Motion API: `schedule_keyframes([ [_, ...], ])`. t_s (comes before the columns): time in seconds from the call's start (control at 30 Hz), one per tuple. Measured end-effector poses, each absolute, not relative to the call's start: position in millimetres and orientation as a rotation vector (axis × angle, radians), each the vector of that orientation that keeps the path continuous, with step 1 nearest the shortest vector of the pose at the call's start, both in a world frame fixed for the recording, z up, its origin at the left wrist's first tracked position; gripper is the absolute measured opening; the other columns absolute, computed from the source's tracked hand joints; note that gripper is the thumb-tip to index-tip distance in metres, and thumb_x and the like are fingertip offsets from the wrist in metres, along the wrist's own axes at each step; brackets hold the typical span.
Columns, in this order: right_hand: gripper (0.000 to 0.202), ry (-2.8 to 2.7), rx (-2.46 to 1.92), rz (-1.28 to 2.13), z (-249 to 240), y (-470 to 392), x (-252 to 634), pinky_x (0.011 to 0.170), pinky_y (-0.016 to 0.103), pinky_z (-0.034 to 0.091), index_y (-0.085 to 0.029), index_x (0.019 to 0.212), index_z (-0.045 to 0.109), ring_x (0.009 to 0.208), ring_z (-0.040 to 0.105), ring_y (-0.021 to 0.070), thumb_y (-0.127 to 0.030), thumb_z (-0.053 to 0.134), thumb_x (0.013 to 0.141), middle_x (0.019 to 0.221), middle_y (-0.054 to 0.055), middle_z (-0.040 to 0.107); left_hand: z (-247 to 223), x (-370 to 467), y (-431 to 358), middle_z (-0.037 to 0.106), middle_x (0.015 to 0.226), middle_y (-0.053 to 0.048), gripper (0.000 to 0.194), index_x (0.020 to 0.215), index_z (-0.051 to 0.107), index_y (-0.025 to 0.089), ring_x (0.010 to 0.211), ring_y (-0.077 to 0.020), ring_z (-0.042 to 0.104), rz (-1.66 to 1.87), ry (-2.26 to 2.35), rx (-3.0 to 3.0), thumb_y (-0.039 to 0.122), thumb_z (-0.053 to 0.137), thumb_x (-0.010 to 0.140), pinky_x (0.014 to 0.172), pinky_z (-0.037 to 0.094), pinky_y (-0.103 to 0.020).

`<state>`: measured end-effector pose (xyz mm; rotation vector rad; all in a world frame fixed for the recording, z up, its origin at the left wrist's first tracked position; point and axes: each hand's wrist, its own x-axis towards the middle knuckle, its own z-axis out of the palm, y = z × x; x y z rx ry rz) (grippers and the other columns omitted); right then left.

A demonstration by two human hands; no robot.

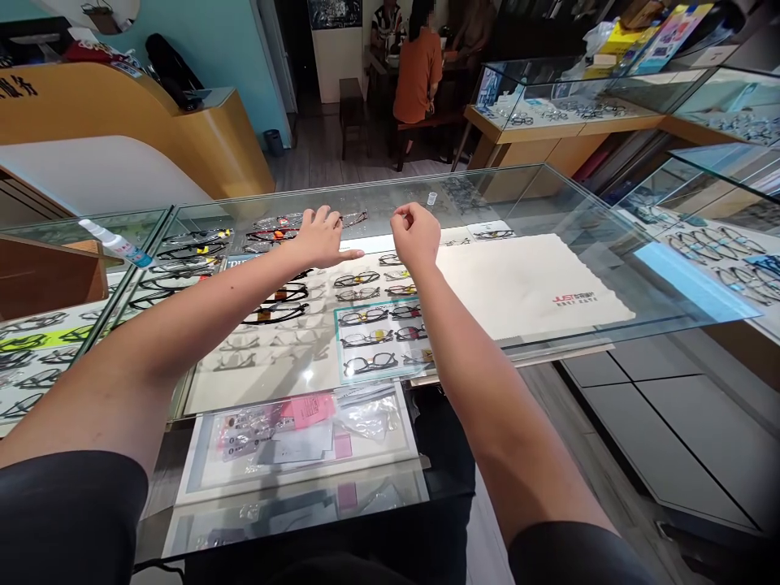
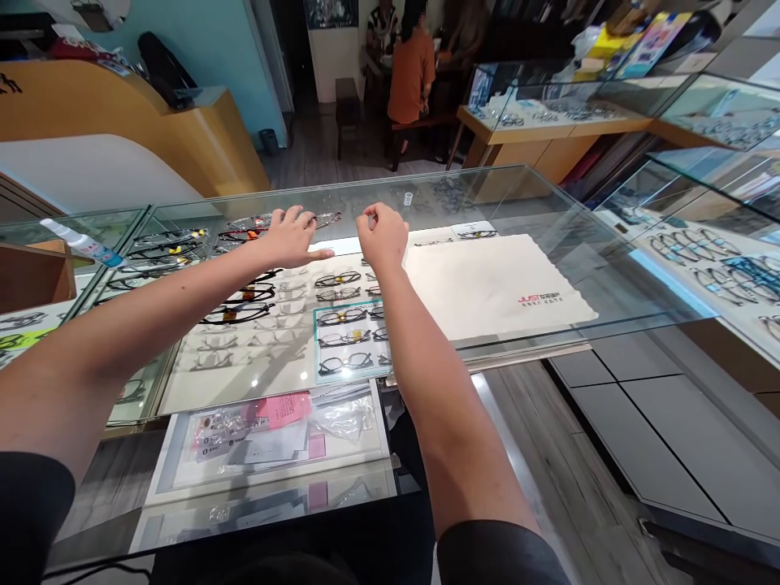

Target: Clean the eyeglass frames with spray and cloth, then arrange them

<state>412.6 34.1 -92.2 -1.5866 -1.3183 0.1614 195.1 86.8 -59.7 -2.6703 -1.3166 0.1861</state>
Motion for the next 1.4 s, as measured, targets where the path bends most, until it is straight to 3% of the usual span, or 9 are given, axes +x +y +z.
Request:
schedule_keyframes([
  [0.23,0.011,-1.31,-1.558,0.163,-95,35,415,0.093,0.043,0.047,-0.027,0.092,0.067,0.089,0.064,0.027,-0.026,0.057,0.096,0.076,0.0,0.06,-53,180,62,0.029,0.188,-0.028,0.105,0.18,0.037,0.0,0.176,-0.0527,0.015,0.085,-1.187,-2.712,0.079,0.032,0.111,0.139,0.013,-0.066],
  [0.43,0.012,-1.269,-1.542,0.162,-97,38,418,0.094,0.043,0.049,-0.026,0.094,0.069,0.087,0.063,0.0251,-0.025,0.057,0.096,0.078,-0.001,0.06,-29,157,-28,0.027,0.19,-0.027,0.114,0.187,0.022,0.009,0.176,-0.0541,0.017,-0.059,-0.939,-2.778,0.087,0.043,0.107,0.14,0.01,-0.066],
  [0.57,0.014,-1.169,-1.551,0.172,-100,44,423,0.091,0.041,0.052,-0.025,0.094,0.071,0.079,0.061,0.022,-0.023,0.057,0.099,0.075,-0.003,0.057,-29,125,-112,0.033,0.19,-0.023,0.127,0.188,0.018,0.012,0.171,-0.0525,0.027,-0.117,-0.722,-2.856,0.097,0.049,0.099,0.138,0.016,-0.06],
  [0.67,0.02,-1.138,-1.541,0.095,-106,53,431,0.088,0.04,0.054,-0.024,0.095,0.071,0.079,0.062,0.0214,-0.026,0.055,0.105,0.076,-0.002,0.056,-48,95,-163,0.041,0.188,-0.014,0.128,0.19,0.011,0.027,0.164,-0.0494,0.039,-0.157,-0.65,-3.06,0.099,0.055,0.094,0.13,0.028,-0.056],
  [0.77,0.033,-1.19,-1.494,0.012,-115,64,443,0.091,0.044,0.056,-0.022,0.099,0.07,0.085,0.066,0.0217,-0.04,0.048,0.115,0.083,0.001,0.059,-69,69,-201,0.049,0.184,-0.007,0.123,0.187,-0.008,0.038,0.156,-0.0457,0.05,-0.036,-0.638,-3.332,0.094,0.056,0.098,0.122,0.036,-0.055],
  [0.9,0.05,-1.214,-1.531,0.044,-124,75,452,0.097,0.048,0.057,-0.018,0.103,0.07,0.092,0.067,0.0208,-0.056,0.042,0.119,0.092,0.006,0.065,-83,53,-232,0.045,0.186,-0.011,0.135,0.183,-0.021,0.036,0.148,-0.0489,0.057,0.108,-0.587,-3.547,0.098,0.058,0.093,0.116,0.042,-0.058],
  [1.0,0.058,-1.237,-1.519,0.056,-125,75,453,0.101,0.052,0.057,-0.018,0.104,0.07,0.098,0.071,0.0226,-0.062,0.035,0.119,0.097,0.006,0.067,-89,54,-242,0.037,0.188,-0.017,0.142,0.186,-0.015,0.033,0.144,-0.0521,0.058,0.17,-0.568,-3.626,0.102,0.06,0.088,0.113,0.045,-0.061],
  [1.13,0.058,-1.232,-1.45,0.034,-124,71,450,0.099,0.055,0.059,-0.02,0.1,0.069,0.096,0.072,0.0248,-0.067,0.039,0.117,0.096,0.006,0.069,-95,59,-238,0.036,0.189,-0.019,0.13,0.19,0.004,0.035,0.149,-0.0543,0.055,0.35,-0.668,-3.719,0.096,0.063,0.092,0.118,0.044,-0.065],
  [1.4,0.04,-1.214,-1.478,0.03,-117,61,440,0.094,0.052,0.058,-0.023,0.098,0.069,0.09,0.068,0.0261,-0.051,0.048,0.115,0.085,0.004,0.062,-140,79,-194,0.035,0.19,-0.019,0.107,0.188,0.026,0.032,0.166,-0.0508,0.042,0.445,-1.091,-3.753,0.091,0.051,0.102,0.129,0.039,-0.066],
])
